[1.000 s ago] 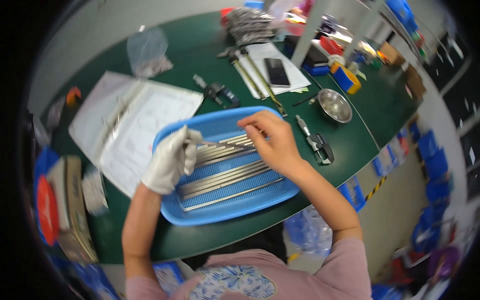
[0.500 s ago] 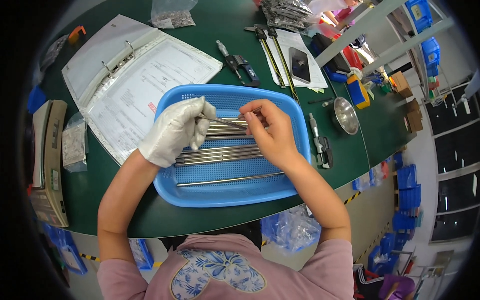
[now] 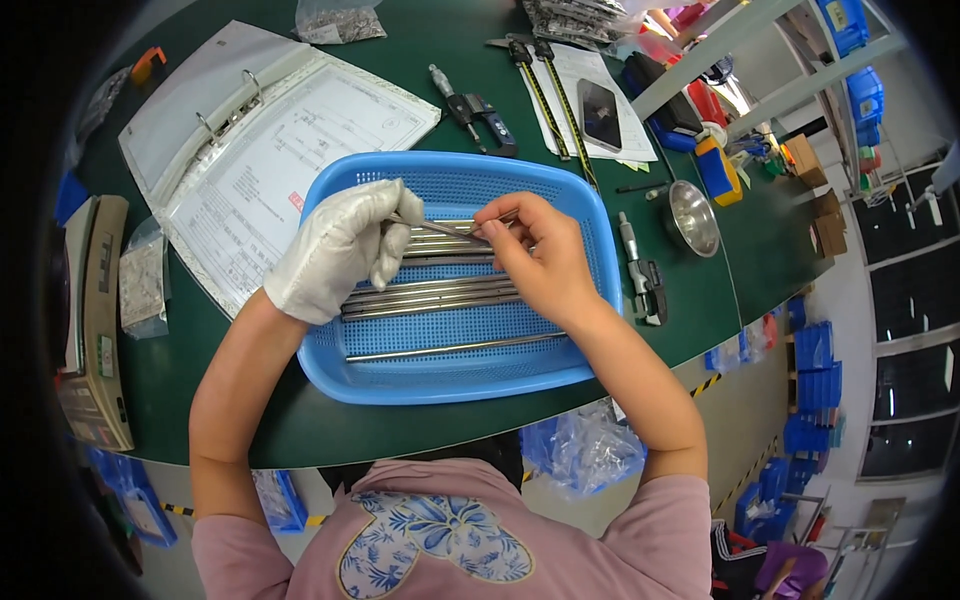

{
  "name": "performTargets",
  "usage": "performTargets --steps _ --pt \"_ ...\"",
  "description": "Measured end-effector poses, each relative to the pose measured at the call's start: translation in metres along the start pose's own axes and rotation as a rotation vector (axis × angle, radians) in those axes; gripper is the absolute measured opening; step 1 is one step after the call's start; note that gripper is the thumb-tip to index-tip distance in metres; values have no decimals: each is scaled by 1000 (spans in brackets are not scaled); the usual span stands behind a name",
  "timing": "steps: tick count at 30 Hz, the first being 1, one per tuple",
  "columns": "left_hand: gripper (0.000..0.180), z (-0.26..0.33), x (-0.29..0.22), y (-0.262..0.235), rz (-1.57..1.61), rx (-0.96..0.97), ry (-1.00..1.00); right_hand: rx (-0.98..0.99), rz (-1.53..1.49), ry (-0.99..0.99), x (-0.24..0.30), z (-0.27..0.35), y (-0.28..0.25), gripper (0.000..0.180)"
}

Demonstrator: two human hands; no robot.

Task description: Measuring and inspecting metal rods using a digital caliper at a factory workbench.

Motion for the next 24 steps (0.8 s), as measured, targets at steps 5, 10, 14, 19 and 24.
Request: performTargets --steps 5,10,14,19,24 --pt "31 1 0 -1 6 -12 8 -32 320 -51 4 1 -2 7" --pt "29 0 -1 0 -9 -4 3 -87 538 -177 19 3 -3 5" --pt "29 0 0 -1 29 4 3 -52 682 -283 32 6 4 6" --pt "29 1 0 0 13 -13 -7 -57 610 -284 24 5 1 3" --pt "29 0 3 -3 56 -21 -21 -43 546 -249 27 5 2 3"
Point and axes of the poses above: each hand's wrist, its own z-axis away from the middle knuckle, its own y-axis out of the palm, x = y × z, the point moved 6 cm from there along -z, towards the middle knuckle, and after that the axes turned 10 degrees about x, right-handed, at the moved point
